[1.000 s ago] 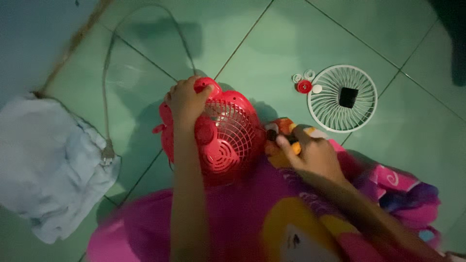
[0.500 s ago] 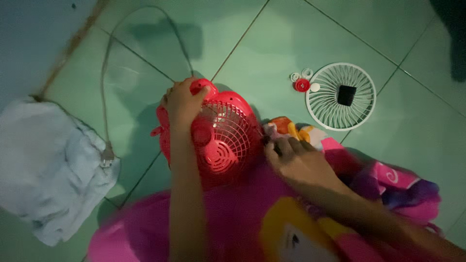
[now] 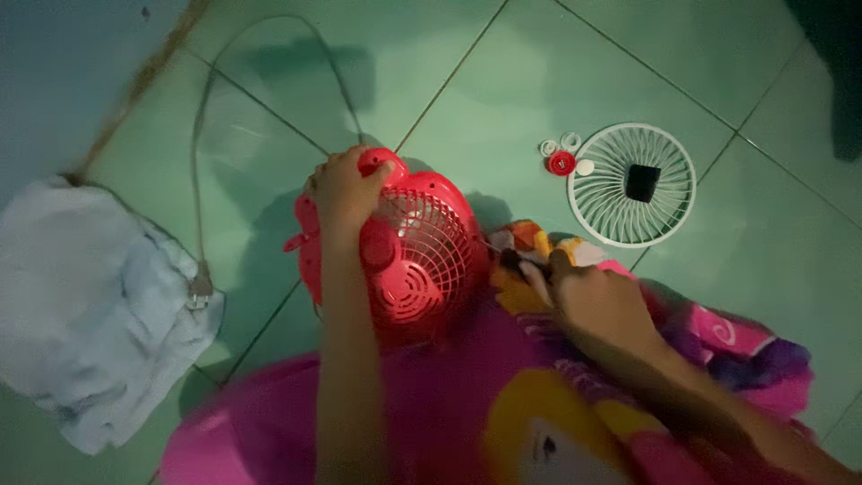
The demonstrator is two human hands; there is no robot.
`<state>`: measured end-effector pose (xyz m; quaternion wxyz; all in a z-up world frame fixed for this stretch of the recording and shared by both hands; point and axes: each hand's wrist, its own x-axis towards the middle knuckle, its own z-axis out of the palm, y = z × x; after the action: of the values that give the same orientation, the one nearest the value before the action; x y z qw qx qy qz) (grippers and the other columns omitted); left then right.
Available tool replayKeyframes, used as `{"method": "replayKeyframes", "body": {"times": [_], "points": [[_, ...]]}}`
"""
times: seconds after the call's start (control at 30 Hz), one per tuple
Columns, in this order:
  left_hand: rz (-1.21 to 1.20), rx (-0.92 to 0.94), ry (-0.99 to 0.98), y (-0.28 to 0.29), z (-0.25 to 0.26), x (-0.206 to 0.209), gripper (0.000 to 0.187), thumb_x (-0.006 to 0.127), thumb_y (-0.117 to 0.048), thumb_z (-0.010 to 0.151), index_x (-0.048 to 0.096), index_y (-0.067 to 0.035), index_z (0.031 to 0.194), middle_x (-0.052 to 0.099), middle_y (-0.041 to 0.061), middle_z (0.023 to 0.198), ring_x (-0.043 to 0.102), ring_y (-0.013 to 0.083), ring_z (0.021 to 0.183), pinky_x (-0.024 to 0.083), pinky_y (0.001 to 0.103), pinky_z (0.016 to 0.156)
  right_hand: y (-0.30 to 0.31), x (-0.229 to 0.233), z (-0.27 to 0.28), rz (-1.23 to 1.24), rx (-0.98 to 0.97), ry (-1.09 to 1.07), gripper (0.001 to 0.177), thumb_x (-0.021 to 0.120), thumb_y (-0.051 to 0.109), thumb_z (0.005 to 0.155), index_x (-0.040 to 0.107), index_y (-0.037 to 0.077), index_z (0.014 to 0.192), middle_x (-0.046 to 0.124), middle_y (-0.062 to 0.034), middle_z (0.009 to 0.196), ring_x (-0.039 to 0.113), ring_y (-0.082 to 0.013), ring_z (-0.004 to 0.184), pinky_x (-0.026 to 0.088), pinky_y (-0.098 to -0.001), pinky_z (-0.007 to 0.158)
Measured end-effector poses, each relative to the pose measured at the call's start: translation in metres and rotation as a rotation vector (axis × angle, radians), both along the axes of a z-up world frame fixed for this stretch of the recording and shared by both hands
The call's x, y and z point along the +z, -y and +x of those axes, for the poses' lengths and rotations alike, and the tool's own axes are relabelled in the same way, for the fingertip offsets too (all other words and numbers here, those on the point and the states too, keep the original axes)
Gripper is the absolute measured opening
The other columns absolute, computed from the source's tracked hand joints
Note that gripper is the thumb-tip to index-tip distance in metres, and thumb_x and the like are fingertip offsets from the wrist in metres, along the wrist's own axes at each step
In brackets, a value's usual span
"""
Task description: The person uses a screwdriver to remove screws from the back and sides of a pink electric fan. They remove the rear grille and set it aside, then continue to unscrew and remove additional components from the fan housing.
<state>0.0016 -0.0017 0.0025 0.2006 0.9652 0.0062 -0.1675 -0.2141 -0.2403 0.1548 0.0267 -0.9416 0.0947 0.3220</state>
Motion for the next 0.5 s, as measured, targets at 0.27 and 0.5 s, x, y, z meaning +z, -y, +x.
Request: {"method": "replayKeyframes", "body": {"times": [0.27,0.5], "points": [[0.001,-0.025,0.148,0.003,-0.005,-0.002,0.055,0.067,-0.053,0.089,0.065,-0.022,0.134,0.063,0.014,0.133,0.051,0.04,0.13,0.026,0.062,0.114,0.013,-0.014,0.0,0.536,0.234,0.575,0.035,0.064,0.022,0.088,0.063,0.008,0.12,0.066,-0.0162,0.106,0.069,-0.0344,0.088,0.058,-0.0411,0.068],[0.039,-0.023,-0.013,0.0,0.0,0.001,0.054,0.066,-0.055,0.09,0.063,-0.026,0.136,0.061,0.012,0.137,0.048,0.0382,0.135,0.023,0.062,0.119,0.009,-0.022,0.0,0.249,0.07,0.392,0.07,0.067,0.054,0.088,0.058,0.001,0.134,0.067,-0.0172,0.104,0.071,-0.0284,0.074,0.058,-0.0377,0.06]]}}
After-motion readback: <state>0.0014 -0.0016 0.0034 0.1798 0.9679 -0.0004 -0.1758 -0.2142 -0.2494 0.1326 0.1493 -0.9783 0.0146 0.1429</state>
